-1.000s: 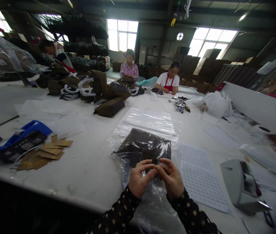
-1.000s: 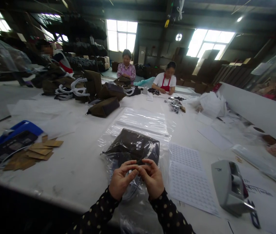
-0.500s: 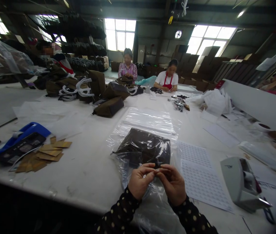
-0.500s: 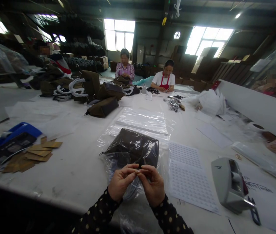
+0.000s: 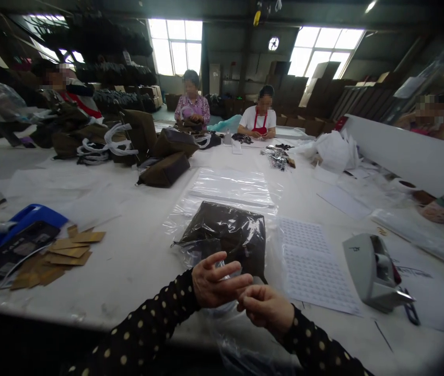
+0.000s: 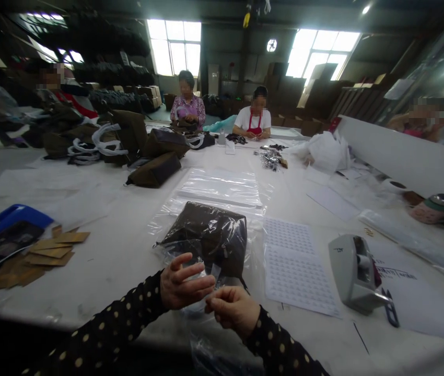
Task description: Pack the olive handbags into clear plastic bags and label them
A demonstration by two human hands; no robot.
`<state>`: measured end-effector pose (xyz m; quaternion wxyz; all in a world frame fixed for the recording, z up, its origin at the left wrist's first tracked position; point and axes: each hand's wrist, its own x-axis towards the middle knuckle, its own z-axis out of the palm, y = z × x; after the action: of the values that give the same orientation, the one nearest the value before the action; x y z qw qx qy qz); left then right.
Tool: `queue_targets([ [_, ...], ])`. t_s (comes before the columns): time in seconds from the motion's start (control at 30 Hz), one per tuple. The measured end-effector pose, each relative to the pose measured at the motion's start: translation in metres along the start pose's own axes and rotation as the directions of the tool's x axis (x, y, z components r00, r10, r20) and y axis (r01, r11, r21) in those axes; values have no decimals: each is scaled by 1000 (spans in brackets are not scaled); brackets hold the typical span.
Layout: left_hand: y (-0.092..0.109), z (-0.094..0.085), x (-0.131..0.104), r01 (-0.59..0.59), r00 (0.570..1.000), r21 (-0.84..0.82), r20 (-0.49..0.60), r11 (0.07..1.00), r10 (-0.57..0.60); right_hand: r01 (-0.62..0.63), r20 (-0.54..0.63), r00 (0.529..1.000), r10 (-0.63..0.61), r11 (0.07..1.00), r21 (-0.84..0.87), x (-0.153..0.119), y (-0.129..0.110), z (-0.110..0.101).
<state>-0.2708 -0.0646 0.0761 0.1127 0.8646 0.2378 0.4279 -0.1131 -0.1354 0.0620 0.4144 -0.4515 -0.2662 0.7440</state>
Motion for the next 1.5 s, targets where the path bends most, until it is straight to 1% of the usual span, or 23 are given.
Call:
queue_targets([
  [0.07,-3,-2,3,-41,999,29,17,999,41,4,27,1000,-4,1000,-18,1,3,-2],
  [0.13,-10,-4,7,-135,990,54,53,989,132,40,60,998,-36,998,-57,2,5,-5],
  [0.2,-15,-6,14,-245,968,54,75,968,241,147,85,987,-136,978,-146,3,6,-8],
  [0.27,-18,-8,22,-308,951,58,43,950,305,271,98,962,-253,924,-271,2,6,-10],
  [0.37,-21,-15,30,-282,958,61,-29,957,284,346,80,936,-342,862,-371,-8,1,-15],
  [0.47,-23,-23,16,-179,981,18,-77,984,180,448,110,887,-449,774,-447,-30,-4,-32],
  [0.5,-22,-23,4,-149,987,-6,-68,989,149,495,131,852,-506,698,-518,-38,-5,-43],
  [0.57,-18,-18,-29,-122,992,-55,20,991,123,546,188,755,-629,443,-712,-51,-2,-71],
  [0.67,-9,3,-84,-133,964,-67,222,989,145,422,340,612,-714,-68,-904,-58,11,-120],
  [0.73,-5,19,-110,-154,944,-25,292,988,154,344,466,576,-671,-319,-883,-52,22,-147],
  [0.8,-4,30,-124,-183,940,16,297,983,170,374,602,510,-614,-472,-798,-42,32,-163],
  [0.9,-6,35,-132,-222,928,49,317,974,195,452,744,327,-583,-595,-665,-27,35,-167],
  [0.93,-6,34,-133,-229,924,56,325,972,199,460,765,294,-573,-617,-638,-24,33,-164],
  [1.0,-4,33,-136,-234,927,66,315,970,203,488,800,302,-518,-637,-596,-18,24,-156],
  [1.07,-2,33,-138,-237,940,58,265,970,214,583,836,327,-441,-602,-545,-14,14,-149],
  [1.13,0,33,-140,-229,947,24,235,973,218,683,828,332,-452,-490,-541,-11,8,-144],
  [1.17,1,32,-142,-205,953,2,230,979,199,704,795,335,-506,-426,-568,-10,7,-143],
  [1.23,4,26,-144,-93,973,-42,210,995,100,677,677,350,-647,-325,-661,-9,12,-142],
  [1.33,10,15,-145,178,977,-135,144,975,-158,630,513,375,-772,-194,-752,-8,31,-139],
  [1.37,12,12,-144,290,955,-170,121,942,-272,620,443,381,-812,-131,-774,-8,38,-136],
  [1.4,13,9,-142,408,913,-201,103,891,-395,611,357,384,-852,-56,-790,-8,44,-130],
  [1.43,14,7,-138,525,850,-226,87,820,-520,598,254,375,-892,23,-801,-7,49,-123],
  [1.5,10,3,-129,710,686,-263,53,653,-726,572,46,322,-946,155,-806,-5,54,-104],
])
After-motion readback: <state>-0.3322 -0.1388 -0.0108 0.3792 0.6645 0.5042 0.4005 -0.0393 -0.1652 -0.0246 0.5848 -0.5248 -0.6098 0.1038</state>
